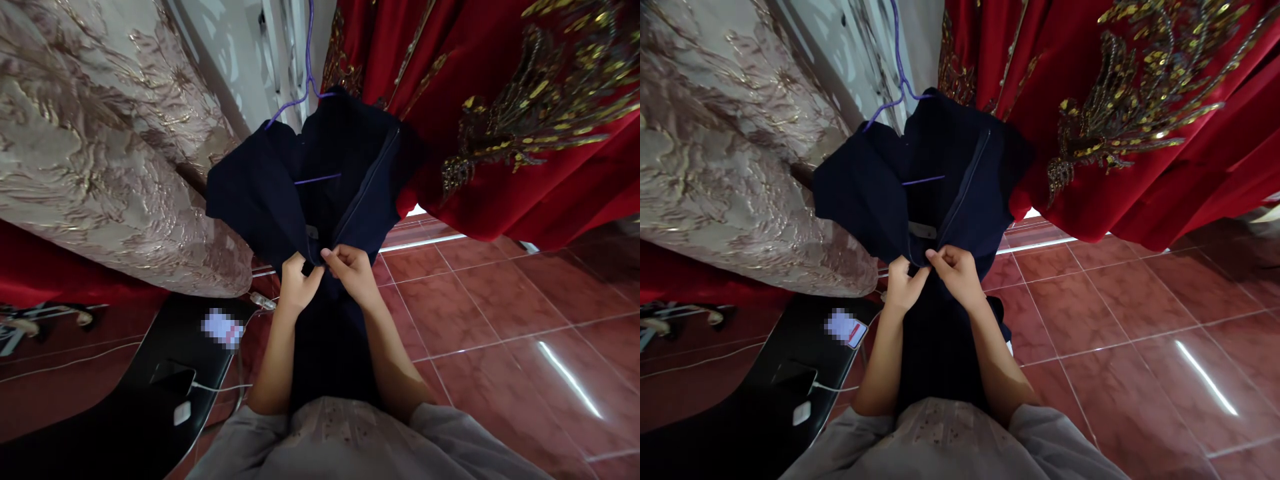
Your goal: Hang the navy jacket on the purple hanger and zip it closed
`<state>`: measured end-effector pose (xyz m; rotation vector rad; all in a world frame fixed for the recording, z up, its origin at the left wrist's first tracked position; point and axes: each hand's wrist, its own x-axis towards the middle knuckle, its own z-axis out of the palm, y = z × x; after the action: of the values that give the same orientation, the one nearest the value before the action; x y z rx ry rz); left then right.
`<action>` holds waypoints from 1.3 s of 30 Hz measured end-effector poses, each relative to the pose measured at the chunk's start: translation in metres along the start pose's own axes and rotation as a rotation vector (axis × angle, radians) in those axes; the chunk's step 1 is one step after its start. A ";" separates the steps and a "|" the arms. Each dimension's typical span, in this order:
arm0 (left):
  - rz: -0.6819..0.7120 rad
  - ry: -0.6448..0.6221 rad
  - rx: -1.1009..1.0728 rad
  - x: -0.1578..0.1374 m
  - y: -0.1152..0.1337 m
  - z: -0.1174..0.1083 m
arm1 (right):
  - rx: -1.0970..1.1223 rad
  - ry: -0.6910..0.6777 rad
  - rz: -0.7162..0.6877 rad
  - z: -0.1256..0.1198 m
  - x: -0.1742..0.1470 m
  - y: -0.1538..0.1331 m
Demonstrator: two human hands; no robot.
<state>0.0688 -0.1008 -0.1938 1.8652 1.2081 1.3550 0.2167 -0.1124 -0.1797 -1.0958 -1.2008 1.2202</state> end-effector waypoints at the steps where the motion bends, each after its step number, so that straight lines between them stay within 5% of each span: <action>1: -0.002 0.005 -0.004 0.000 0.000 0.000 | 0.032 -0.021 0.009 0.000 -0.001 0.000; 7: -0.052 0.062 -0.010 0.002 0.007 0.002 | 0.234 -0.165 0.116 -0.007 0.015 -0.020; 11: -0.063 0.096 0.085 0.011 0.000 0.013 | 0.255 -0.070 -0.135 -0.011 0.063 -0.078; 15: -0.143 0.001 0.144 0.020 -0.019 0.013 | 0.271 0.018 -0.317 -0.003 0.103 -0.132; 20: -0.013 -0.209 0.106 0.047 0.011 -0.021 | 0.130 0.020 -0.360 0.010 0.104 -0.129; 24: 0.339 0.160 0.051 0.094 0.058 -0.042 | 0.033 0.048 -0.443 0.010 0.094 -0.127; 29: 0.600 0.185 0.175 0.137 0.086 -0.044 | -0.121 0.133 -0.592 0.010 0.093 -0.127; 32: 0.547 0.262 0.180 0.140 0.087 -0.054 | -0.285 0.224 -0.583 0.011 0.099 -0.097; 36: 0.475 0.628 0.126 0.153 0.051 -0.097 | -0.400 0.170 -0.462 0.014 0.100 -0.059; 38: 0.286 0.778 -0.057 0.163 0.014 -0.121 | -0.380 0.114 -0.440 0.019 0.096 -0.054; 39: 0.090 0.753 -0.208 0.166 -0.006 -0.129 | -0.369 0.086 -0.439 0.021 0.093 -0.054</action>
<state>-0.0378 0.0380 -0.0771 1.2981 1.2495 2.2485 0.1970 -0.0234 -0.1190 -1.0593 -1.5390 0.6246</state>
